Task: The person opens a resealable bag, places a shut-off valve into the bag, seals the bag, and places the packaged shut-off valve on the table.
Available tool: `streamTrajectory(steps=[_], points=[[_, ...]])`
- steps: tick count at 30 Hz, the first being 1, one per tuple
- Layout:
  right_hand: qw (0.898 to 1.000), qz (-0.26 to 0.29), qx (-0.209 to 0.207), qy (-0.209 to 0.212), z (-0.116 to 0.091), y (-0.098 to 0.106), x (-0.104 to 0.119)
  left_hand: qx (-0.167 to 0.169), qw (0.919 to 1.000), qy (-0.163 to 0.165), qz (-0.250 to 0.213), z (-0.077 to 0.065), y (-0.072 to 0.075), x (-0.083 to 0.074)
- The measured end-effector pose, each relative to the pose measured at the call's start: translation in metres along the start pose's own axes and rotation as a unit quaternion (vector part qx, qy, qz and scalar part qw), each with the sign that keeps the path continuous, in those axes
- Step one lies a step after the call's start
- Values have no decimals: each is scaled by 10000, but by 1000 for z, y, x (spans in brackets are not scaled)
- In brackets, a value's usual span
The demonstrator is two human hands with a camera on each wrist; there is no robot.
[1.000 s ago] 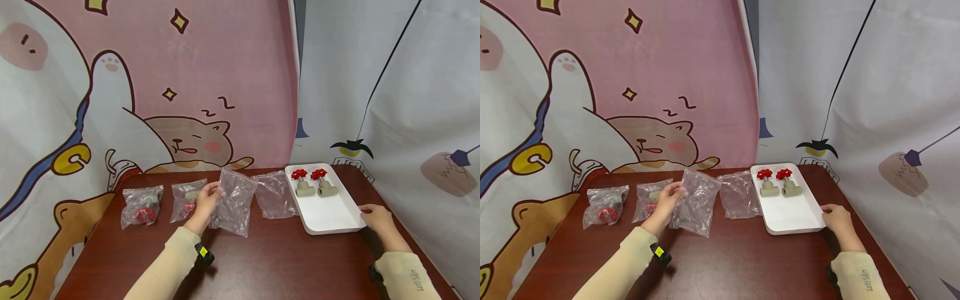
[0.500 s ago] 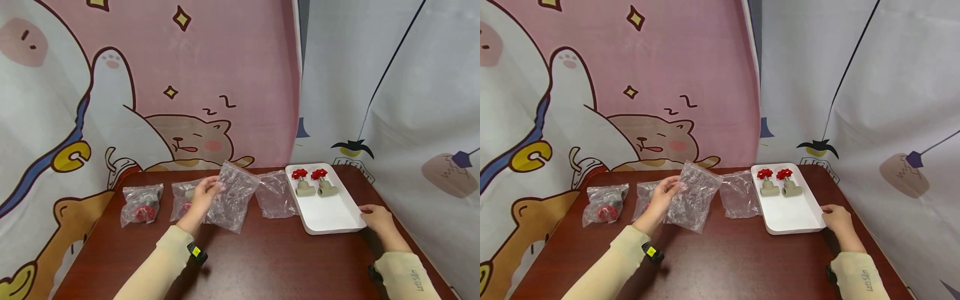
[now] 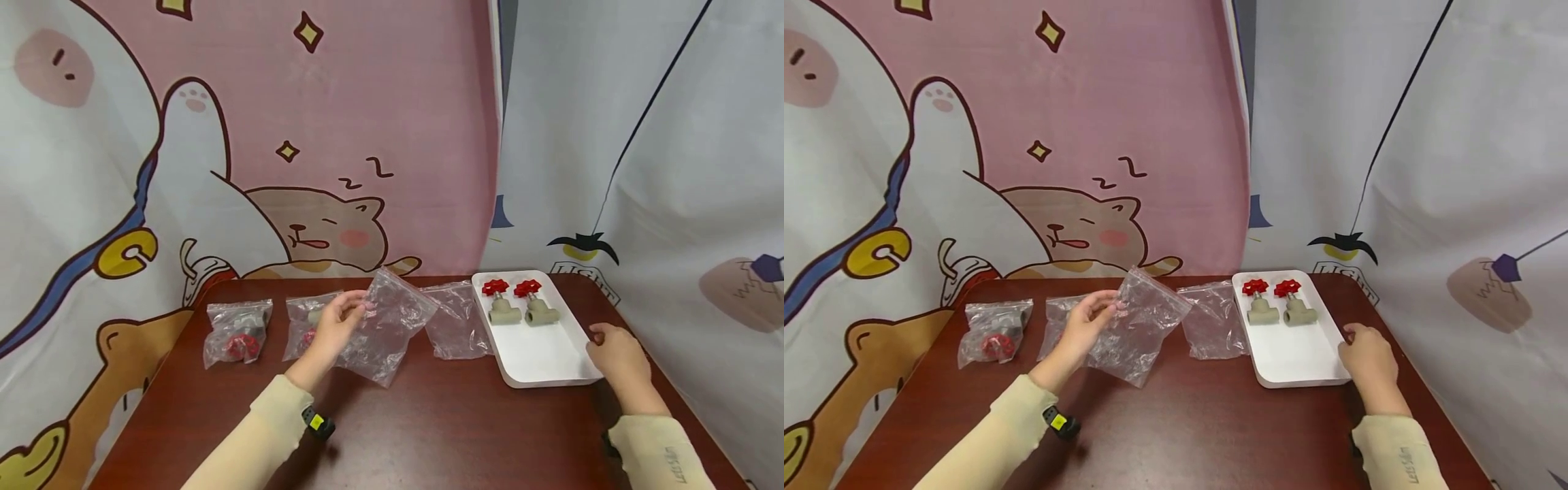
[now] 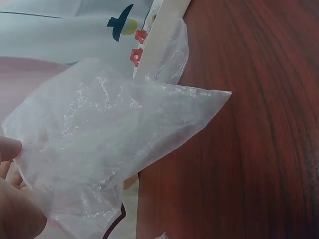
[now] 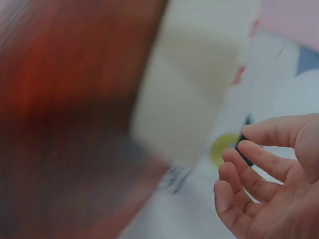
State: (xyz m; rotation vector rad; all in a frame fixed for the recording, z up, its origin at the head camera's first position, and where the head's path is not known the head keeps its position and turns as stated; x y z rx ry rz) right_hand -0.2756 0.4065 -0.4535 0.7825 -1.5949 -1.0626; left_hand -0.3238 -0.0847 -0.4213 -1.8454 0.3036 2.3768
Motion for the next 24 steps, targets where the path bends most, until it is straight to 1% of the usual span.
streamTrajectory(steps=[3,5,8,10,12,15,16,22,23,24], points=[[9969,19,-444,655,-9,5,39,108,9999,-97,-44,-2,-1,-4],[9896,153,-752,1213,-16,6,68,164,9998,-118,-70,-3,-2,-6],[9723,513,-1134,1977,-30,3,108,252,9995,-117,-151,-4,-4,-7],[9563,820,-1370,2451,-39,0,132,314,9993,-149,-108,-5,-5,-8],[9400,1161,-1480,2845,-48,-3,153,373,9991,-216,-8,-5,-6,-9],[9211,1551,-1429,3272,-57,-8,179,470,9981,-353,167,-7,-8,-12],[9163,1670,-1361,3376,-59,-9,187,517,9977,-387,190,-8,-9,-16],[9058,2081,-558,3649,-60,-28,224,655,9965,-451,267,-12,-11,-21],[9047,2096,-466,3680,-60,-32,229,664,9963,-465,298,-11,-10,-18],[9009,2139,-454,3750,-59,-34,233,678,9960,-481,319,-12,-11,-19]])
Point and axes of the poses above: each hand's wrist, its own z-axis towards the middle knuckle, its own y-axis out of the back of the hand, x = y × z, the point moved 8 cm from there along z, towards the middle knuckle, and after that the axes turned 7 degrees about x, right-handed, at the moved point
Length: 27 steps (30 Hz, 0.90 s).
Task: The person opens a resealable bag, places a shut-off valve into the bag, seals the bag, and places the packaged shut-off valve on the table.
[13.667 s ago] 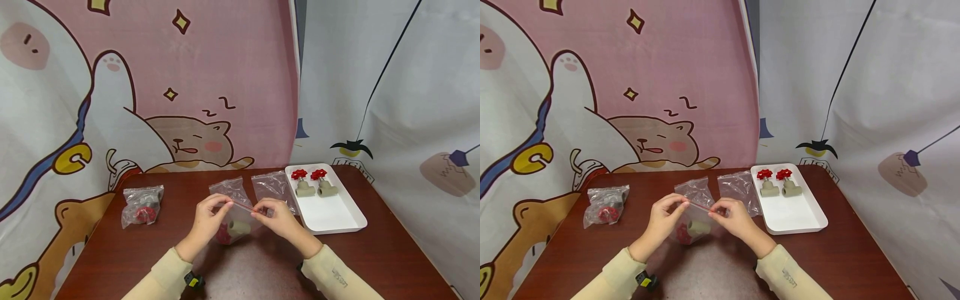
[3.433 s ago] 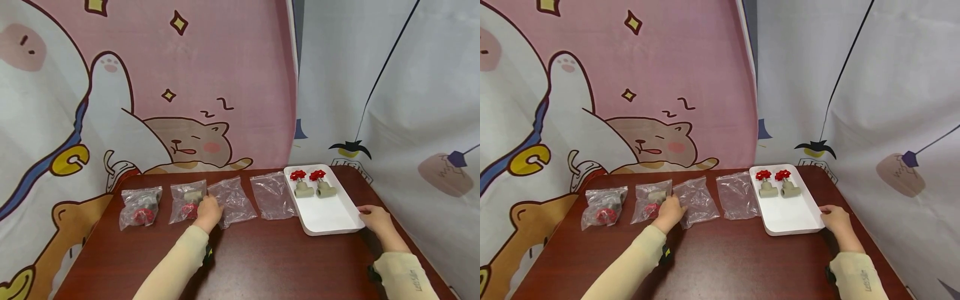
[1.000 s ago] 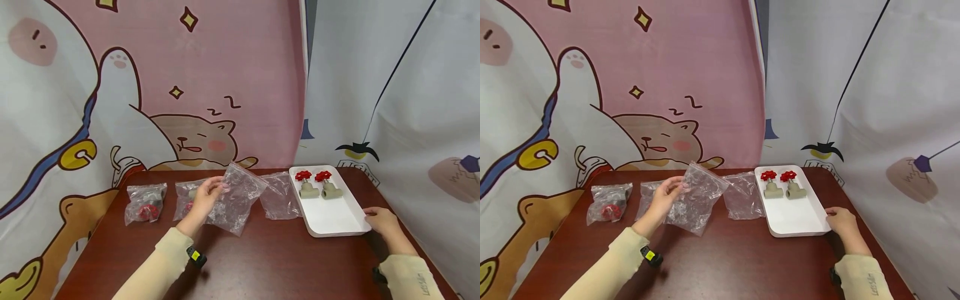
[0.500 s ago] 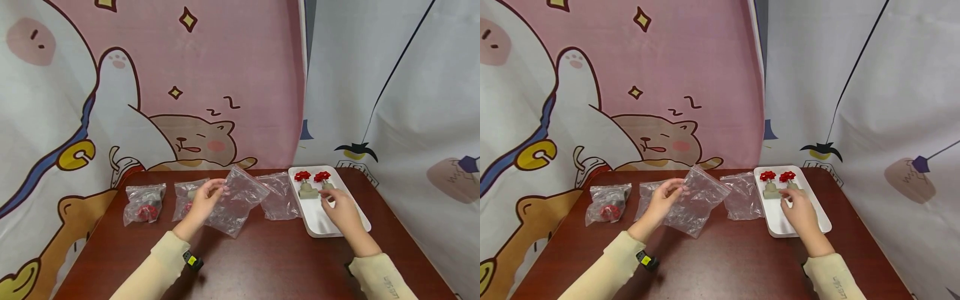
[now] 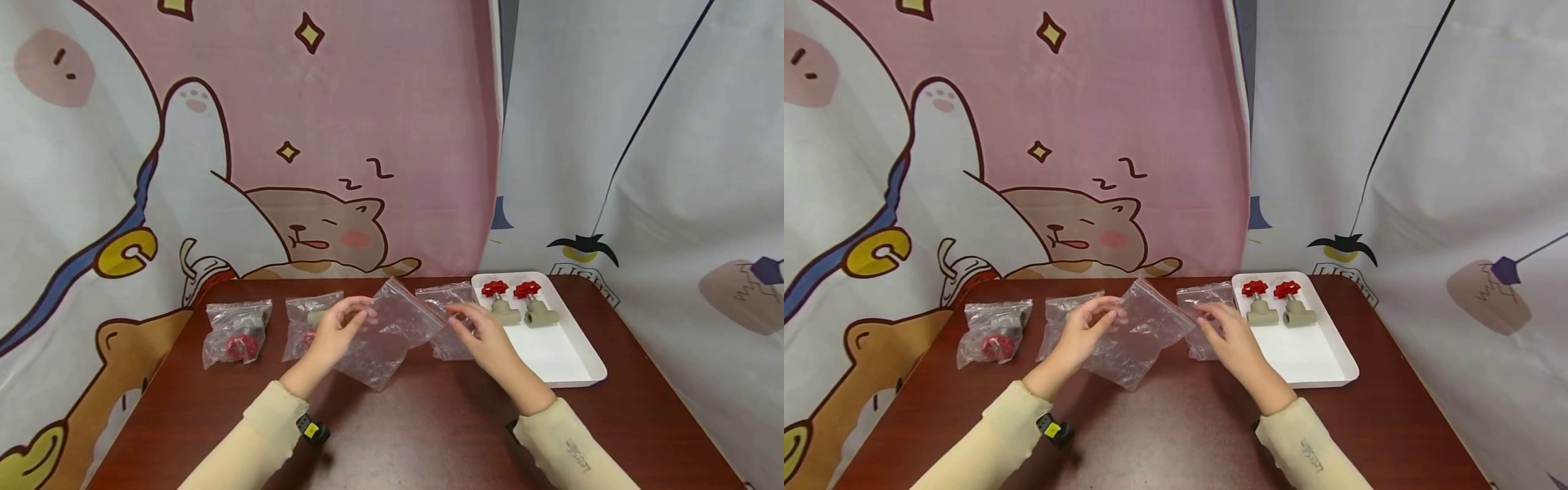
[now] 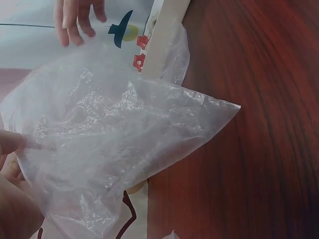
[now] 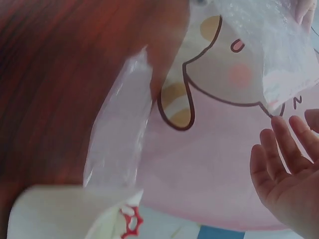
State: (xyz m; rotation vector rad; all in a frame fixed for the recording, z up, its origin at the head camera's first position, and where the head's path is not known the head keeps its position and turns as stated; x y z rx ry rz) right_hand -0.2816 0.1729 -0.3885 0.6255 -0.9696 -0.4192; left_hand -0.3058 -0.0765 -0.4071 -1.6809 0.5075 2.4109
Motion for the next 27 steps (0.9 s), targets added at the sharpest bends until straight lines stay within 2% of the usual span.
streamTrajectory(steps=[5,8,13,20,27], points=[[9991,156,-225,319,9,-11,6,85,9999,-23,72,0,-2,-3],[9979,189,-405,465,11,-12,9,170,9998,-39,104,-1,-4,-13],[9992,112,-222,323,15,-18,9,214,9996,-27,177,-5,-6,-31],[9996,-215,-102,159,13,-21,11,185,9993,8,319,-6,-5,-32],[9992,-338,-52,184,9,-23,12,280,9981,-15,545,-8,-6,-30]])
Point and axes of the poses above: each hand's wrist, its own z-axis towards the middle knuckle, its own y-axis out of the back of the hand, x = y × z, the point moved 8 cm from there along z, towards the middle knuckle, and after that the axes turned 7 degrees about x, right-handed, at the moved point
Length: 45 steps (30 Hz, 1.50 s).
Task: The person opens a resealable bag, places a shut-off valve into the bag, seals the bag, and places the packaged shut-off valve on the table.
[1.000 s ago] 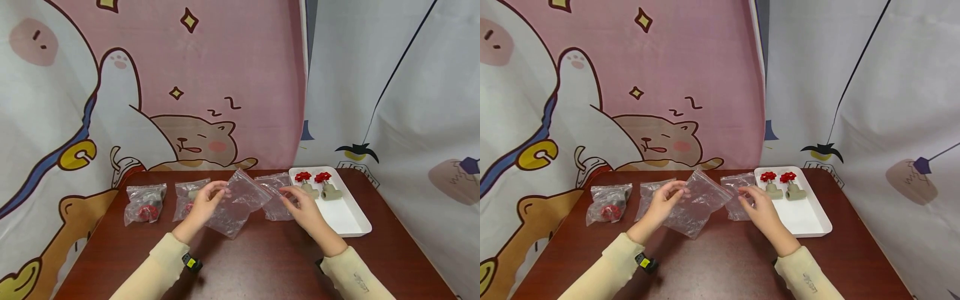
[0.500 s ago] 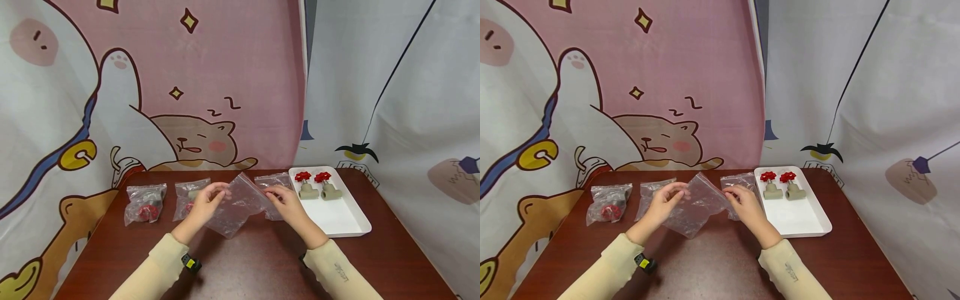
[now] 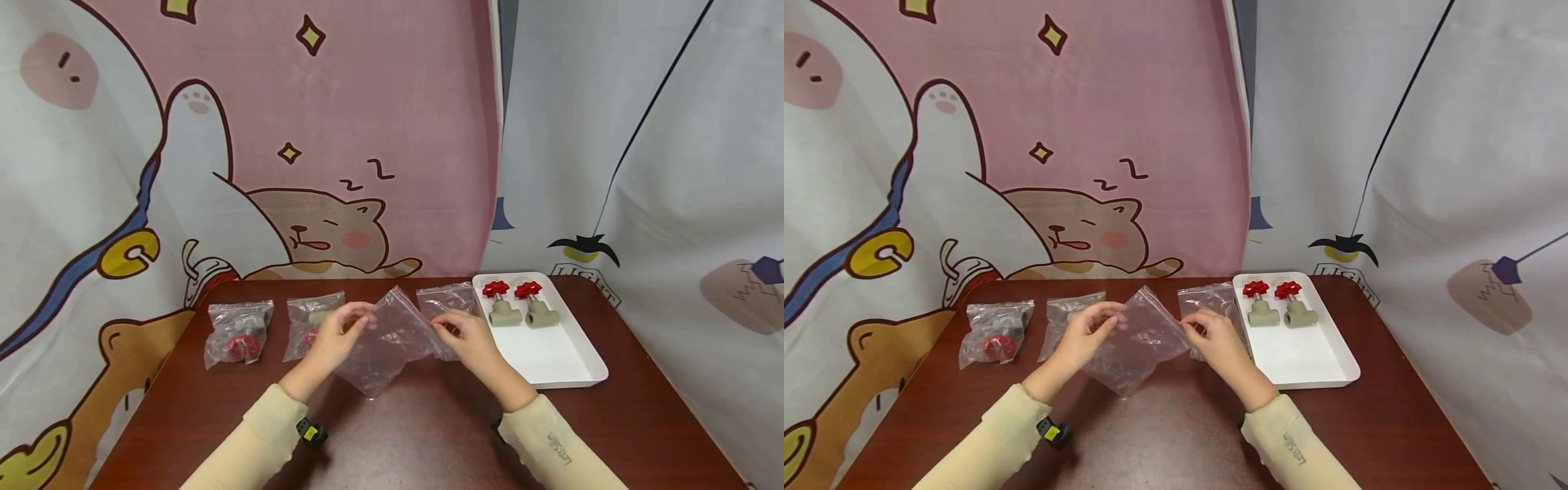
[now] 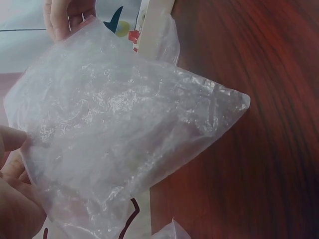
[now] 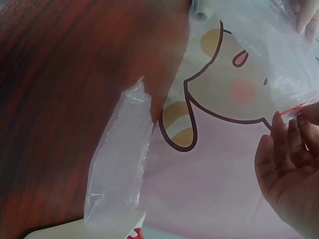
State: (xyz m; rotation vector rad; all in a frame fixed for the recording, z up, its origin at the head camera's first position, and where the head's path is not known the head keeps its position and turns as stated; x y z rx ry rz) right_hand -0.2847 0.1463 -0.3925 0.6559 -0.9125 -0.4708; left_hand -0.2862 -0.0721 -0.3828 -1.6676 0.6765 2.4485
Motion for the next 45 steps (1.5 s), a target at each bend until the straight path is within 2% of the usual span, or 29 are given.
streamTrajectory(steps=[5,11,14,16,19,21,23,24,26,28,29,32,34,35,39,45], points=[[9999,76,-37,59,-2,-1,0,-52,9999,15,102,-1,0,-1],[9997,174,-127,92,-4,-1,2,-172,9997,-15,172,4,0,21],[9995,227,-204,129,-4,1,4,-257,9990,13,374,5,0,27],[9993,233,-234,159,-4,1,5,-402,9970,12,655,4,2,25],[9995,147,-211,171,-4,1,8,-806,9894,-106,1199,2,6,17],[9996,96,-172,185,-5,0,10,-1142,9799,-292,1608,0,8,7],[9995,52,-131,269,-5,0,14,-1320,9742,-412,1784,-1,7,-1],[9993,49,-118,355,-5,-1,17,-1320,9746,-399,1767,-1,5,-4],[9979,-12,-138,639,-6,-1,25,-1138,9813,-212,1540,0,-3,-5],[9933,-140,-246,1122,-8,-2,36,-751,9913,227,1055,1,-12,-6],[9901,-209,-281,1356,-9,-2,42,-609,9934,504,830,1,-16,-2],[9793,-533,-359,1918,-13,-3,55,-385,9924,1098,401,1,-23,6],[9741,-678,-343,2130,-15,-5,61,-391,9905,1285,312,1,-23,8],[9731,-727,-313,2163,-16,-6,62,-446,9904,1268,322,2,-23,13],[9741,-742,-331,2110,-17,-7,63,-501,9909,1179,402,1,-22,10],[9915,-368,-244,1228,-13,-7,50,-381,9924,1148,227,2,-24,13]])
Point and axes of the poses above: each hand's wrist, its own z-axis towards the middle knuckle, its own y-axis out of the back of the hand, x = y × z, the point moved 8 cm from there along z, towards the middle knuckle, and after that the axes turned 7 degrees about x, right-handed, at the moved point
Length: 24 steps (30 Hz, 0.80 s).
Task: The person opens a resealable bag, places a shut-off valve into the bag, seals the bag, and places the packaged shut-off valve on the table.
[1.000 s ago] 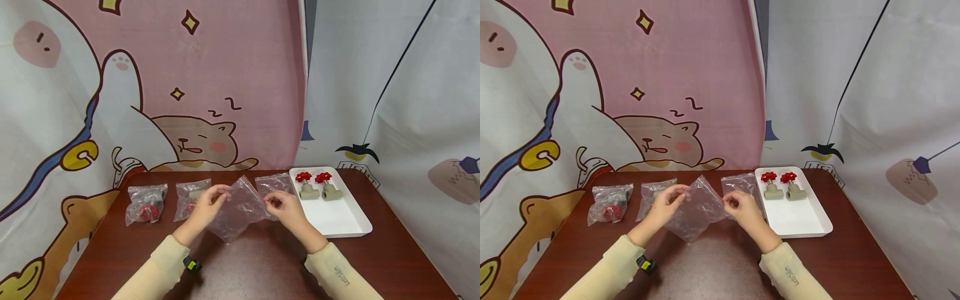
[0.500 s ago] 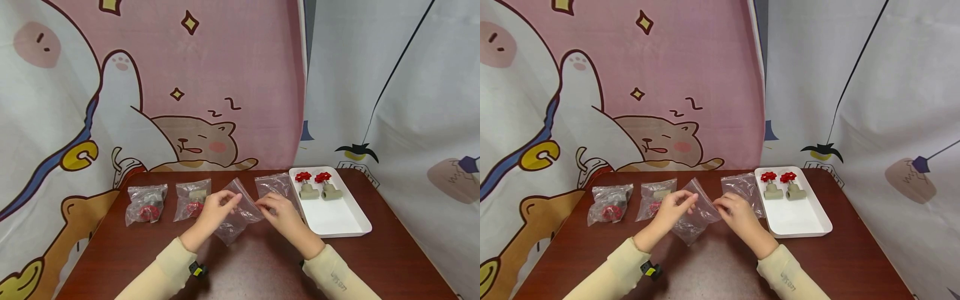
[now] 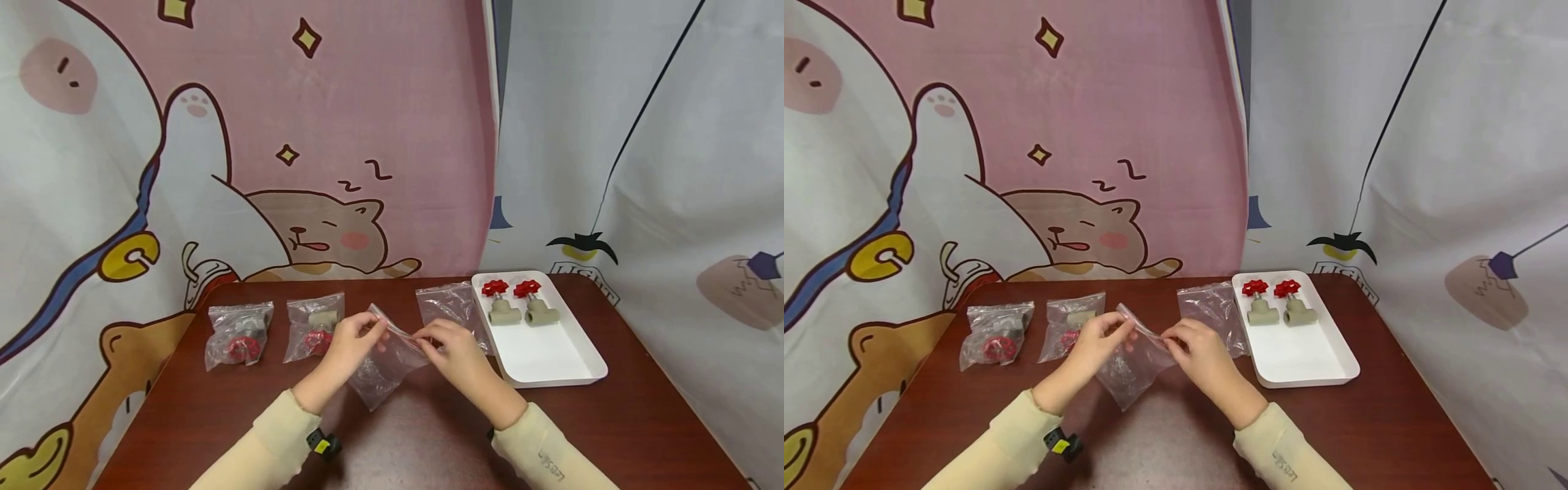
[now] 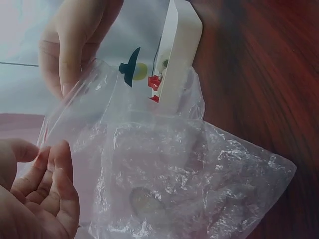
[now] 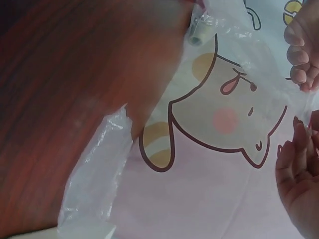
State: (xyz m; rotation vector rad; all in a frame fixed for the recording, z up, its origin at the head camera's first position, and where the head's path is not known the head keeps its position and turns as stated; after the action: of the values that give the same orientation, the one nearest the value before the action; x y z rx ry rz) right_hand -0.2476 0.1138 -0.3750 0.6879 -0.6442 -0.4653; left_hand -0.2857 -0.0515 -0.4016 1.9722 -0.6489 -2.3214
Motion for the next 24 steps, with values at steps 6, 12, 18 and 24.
streamTrajectory(steps=[6,12,18,24], points=[[9981,220,149,-548,0,-5,-8,143,9997,-141,133,-1,-3,-1],[9985,349,280,-314,2,-11,-1,249,9982,-255,479,-3,-7,-3],[9990,221,228,-309,2,-13,1,226,9949,-253,949,-4,-5,-7],[9967,-128,-236,-769,1,-4,-11,27,9865,-297,1609,-5,0,-10]])
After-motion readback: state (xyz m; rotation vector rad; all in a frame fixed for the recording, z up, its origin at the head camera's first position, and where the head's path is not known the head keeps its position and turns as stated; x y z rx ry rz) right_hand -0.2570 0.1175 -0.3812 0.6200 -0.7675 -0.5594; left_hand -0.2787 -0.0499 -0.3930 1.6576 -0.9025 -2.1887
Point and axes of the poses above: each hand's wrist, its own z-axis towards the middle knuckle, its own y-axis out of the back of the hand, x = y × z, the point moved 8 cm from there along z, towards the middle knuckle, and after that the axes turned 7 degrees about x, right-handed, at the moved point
